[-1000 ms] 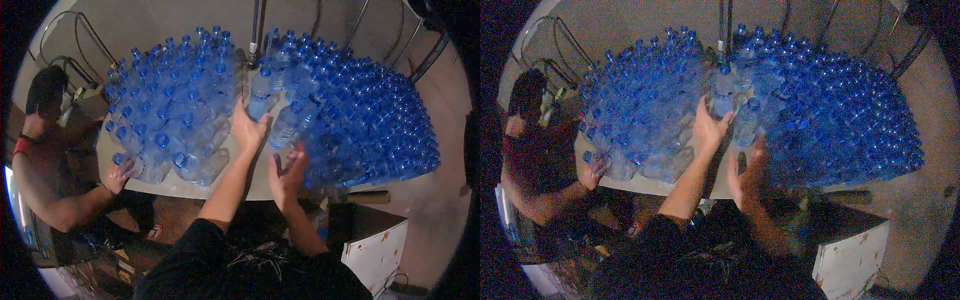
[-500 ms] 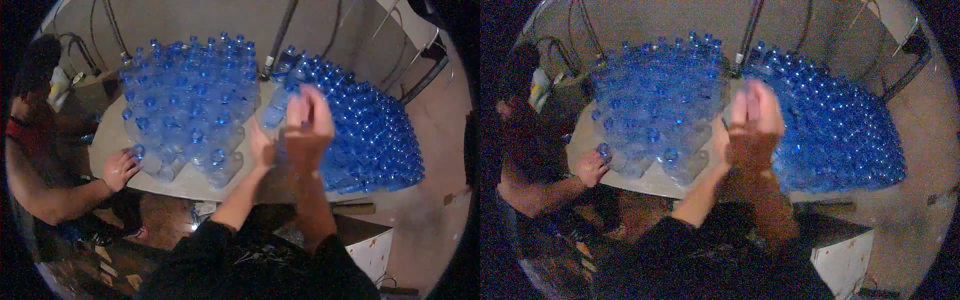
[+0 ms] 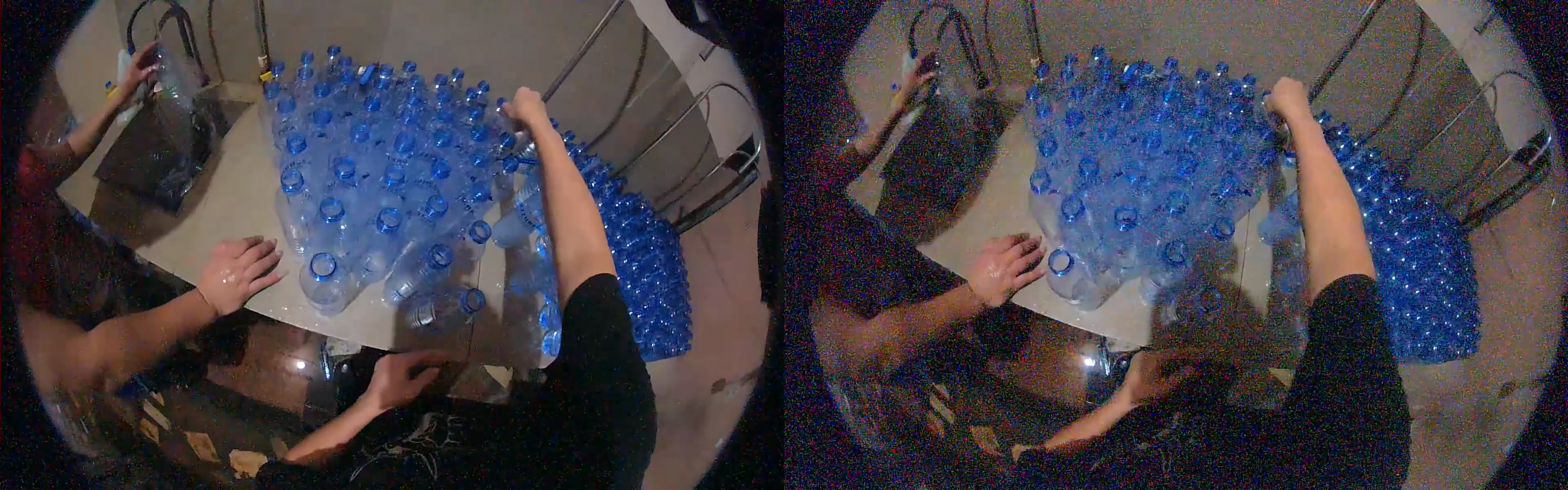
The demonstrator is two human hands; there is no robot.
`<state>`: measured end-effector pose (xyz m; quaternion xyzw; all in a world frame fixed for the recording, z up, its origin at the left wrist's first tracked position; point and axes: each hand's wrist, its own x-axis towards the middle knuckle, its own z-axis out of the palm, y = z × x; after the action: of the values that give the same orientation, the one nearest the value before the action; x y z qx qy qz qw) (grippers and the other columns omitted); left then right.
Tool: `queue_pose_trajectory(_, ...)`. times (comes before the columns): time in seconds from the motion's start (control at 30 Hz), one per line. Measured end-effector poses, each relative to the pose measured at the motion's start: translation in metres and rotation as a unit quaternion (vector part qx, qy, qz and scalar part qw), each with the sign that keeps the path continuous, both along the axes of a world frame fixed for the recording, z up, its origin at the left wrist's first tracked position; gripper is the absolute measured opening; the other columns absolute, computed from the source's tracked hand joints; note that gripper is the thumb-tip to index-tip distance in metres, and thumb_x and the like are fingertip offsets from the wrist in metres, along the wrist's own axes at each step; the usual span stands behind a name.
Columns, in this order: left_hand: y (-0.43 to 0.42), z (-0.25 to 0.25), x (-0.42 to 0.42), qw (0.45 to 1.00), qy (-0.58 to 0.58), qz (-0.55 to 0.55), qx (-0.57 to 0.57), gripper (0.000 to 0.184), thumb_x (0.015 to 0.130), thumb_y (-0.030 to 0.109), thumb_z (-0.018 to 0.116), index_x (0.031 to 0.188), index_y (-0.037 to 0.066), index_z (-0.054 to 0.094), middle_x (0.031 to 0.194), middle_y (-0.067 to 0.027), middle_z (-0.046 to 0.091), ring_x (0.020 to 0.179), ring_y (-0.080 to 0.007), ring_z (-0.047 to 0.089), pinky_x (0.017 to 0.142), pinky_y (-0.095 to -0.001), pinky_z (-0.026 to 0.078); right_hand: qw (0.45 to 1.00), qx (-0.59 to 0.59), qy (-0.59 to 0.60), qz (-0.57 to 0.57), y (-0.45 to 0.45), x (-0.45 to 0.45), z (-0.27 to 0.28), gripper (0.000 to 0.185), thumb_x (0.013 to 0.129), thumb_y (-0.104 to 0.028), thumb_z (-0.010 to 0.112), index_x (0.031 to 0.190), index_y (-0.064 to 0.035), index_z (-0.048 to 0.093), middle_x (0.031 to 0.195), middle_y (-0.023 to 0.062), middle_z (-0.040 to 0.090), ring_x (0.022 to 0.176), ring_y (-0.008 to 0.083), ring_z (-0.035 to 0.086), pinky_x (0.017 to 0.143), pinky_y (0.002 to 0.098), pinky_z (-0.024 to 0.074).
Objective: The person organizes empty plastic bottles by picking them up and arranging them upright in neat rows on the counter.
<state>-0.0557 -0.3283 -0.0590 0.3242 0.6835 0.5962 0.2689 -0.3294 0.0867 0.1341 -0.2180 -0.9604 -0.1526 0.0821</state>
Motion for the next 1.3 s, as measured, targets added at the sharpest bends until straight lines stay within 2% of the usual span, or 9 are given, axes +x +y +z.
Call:
queue_pose_trajectory(0.27,0.03,0.019,0.002,0.992,0.094,-0.085,-0.012,0.033,0.087,0.027,0.067,0.114,0.009,0.066,0.101,-0.0142,0.07,0.089,-0.0301,0.069,0.076,-0.0387,0.054,0.985,0.066,0.158,0.01,-0.009,0.074,0.171,0.037,0.085,-0.03,0.058,0.075,0.0042,0.068,0.069,0.0207,0.067,0.071,0.0336,0.069,0.072,0.0433,0.0552)
queue_pose_trajectory(0.4,0.057,0.05,0.015,0.996,0.051,-0.065,0.039,0.038,0.085,0.027,0.07,0.116,0.006,0.065,0.111,-0.0197,0.066,0.097,-0.0345,0.066,0.082,-0.0403,0.052,0.961,0.052,0.271,-0.029,-0.16,0.218,0.217,0.034,0.087,-0.026,0.058,0.077,0.0049,0.067,0.071,0.0191,0.067,0.059,0.0256,0.064,0.057,0.0397,0.0488)
queue_pose_trajectory(0.57,0.102,0.099,0.025,0.95,0.201,0.15,0.185,0.056,0.08,0.029,0.075,0.127,0.006,0.055,0.124,-0.023,0.058,0.107,-0.0394,0.06,0.091,-0.0422,0.049,0.95,-0.016,0.23,0.211,-0.162,0.319,0.167,0.027,0.087,-0.023,0.063,0.079,0.0022,0.064,0.059,0.0121,0.058,0.053,0.0146,0.054,0.051,0.0313,0.0437)
queue_pose_trajectory(0.6,0.109,0.112,0.024,0.947,0.192,0.173,0.189,0.059,0.08,0.029,0.075,0.129,0.006,0.053,0.124,-0.0224,0.057,0.108,-0.0395,0.06,0.091,-0.0423,0.049,0.963,-0.049,0.192,0.183,-0.176,0.325,0.152,0.024,0.081,-0.023,0.063,0.073,-0.0004,0.066,0.071,0.0237,0.063,0.07,0.0403,0.065,0.066,0.0467,0.0529)
queue_pose_trajectory(0.67,0.119,0.131,0.023,0.94,0.173,0.221,0.195,0.064,0.078,0.029,0.076,0.132,0.005,0.049,0.126,-0.0212,0.056,0.109,-0.0396,0.059,0.092,-0.0426,0.049,0.975,-0.128,0.132,0.122,-0.187,0.325,0.12,0.021,0.079,-0.02,0.066,0.072,-0.0003,0.066,0.073,0.0246,0.063,0.069,0.042,0.064,0.065,0.0474,0.0526)
queue_pose_trajectory(0.87,0.142,0.067,0.01,0.967,0.137,0.189,0.106,0.067,0.078,0.031,0.076,0.133,0.005,0.046,0.126,-0.017,0.056,0.109,-0.0374,0.06,0.089,-0.0439,0.05,0.974,-0.137,0.086,0.16,-0.129,0.247,0.093,0.029,0.08,-0.027,0.068,0.074,0.0015,0.068,0.064,0.0216,0.062,0.06,0.0344,0.064,0.06,0.0417,0.0502)
queue_pose_trajectory(0.93,0.148,0.04,0.006,0.972,0.139,0.167,0.092,0.068,0.079,0.031,0.075,0.134,0.006,0.046,0.128,-0.0173,0.054,0.112,-0.0372,0.058,0.091,-0.0437,0.048,0.979,-0.126,0.149,0.055,-0.094,0.163,0.088,0.037,0.079,-0.035,0.07,0.089,0.0007,0.072,0.089,0.0281,0.067,0.088,0.0395,0.068,0.08,0.0436,0.0553)
queue_pose_trajectory(1.23,0.141,-0.005,0.002,0.984,0.138,0.077,0.085,0.07,0.081,0.031,0.073,0.139,0.009,0.042,0.137,-0.0186,0.048,0.124,-0.0361,0.049,0.1,-0.0429,0.043,0.998,-0.025,0.036,0.052,-0.016,0.033,0.041,0.03,0.077,-0.022,0.069,0.095,0.0013,0.07,0.101,0.0249,0.067,0.095,0.0383,0.067,0.082,0.0484,0.0547)
queue_pose_trajectory(1.3,0.14,-0.006,0.003,0.985,0.134,0.065,0.091,0.07,0.082,0.03,0.073,0.141,0.009,0.04,0.14,-0.0187,0.046,0.128,-0.0359,0.047,0.104,-0.0424,0.041,0.999,0.018,0.022,0.028,0.025,-0.008,0.005,0.03,0.088,-0.021,0.053,0.102,0.0001,0.069,0.112,0.0217,0.066,0.104,0.0387,0.064,0.088,0.0474,0.0528)
